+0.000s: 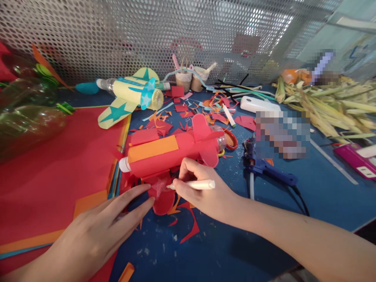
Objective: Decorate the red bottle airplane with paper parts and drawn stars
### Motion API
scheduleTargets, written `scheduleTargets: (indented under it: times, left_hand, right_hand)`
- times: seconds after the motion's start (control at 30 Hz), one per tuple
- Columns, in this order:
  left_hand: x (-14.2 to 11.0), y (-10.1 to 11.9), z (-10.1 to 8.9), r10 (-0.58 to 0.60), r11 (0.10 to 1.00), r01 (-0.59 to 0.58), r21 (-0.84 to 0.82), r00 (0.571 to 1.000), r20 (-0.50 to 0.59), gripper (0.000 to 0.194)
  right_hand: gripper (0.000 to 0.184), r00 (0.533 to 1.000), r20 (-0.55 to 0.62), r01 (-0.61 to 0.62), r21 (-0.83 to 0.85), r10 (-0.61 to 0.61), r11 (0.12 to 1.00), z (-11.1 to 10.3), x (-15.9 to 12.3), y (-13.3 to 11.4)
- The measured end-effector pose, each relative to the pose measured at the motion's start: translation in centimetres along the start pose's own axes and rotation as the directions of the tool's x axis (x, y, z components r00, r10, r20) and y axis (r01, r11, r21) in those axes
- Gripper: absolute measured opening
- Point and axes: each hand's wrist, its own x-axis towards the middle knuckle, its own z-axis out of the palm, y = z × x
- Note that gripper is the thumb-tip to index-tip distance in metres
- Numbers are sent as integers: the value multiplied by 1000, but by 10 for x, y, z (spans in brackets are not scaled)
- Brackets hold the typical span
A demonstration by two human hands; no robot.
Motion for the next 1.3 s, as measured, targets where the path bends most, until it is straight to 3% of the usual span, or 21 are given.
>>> scheduleTargets:
  times: [0.83, 1.3]
  left_hand:
    - [5, -1, -2, 13, 1000, -13, -11, 1000, -13, 45]
    - [1, -1, -4, 18, 1000, -18, -5, 999, 33, 46]
  right_hand:
    - [22, 999, 26, 29, -12, -29, 999, 0, 1, -2]
    - [21, 999, 14, 51, -13, -51, 999, 0, 1, -1]
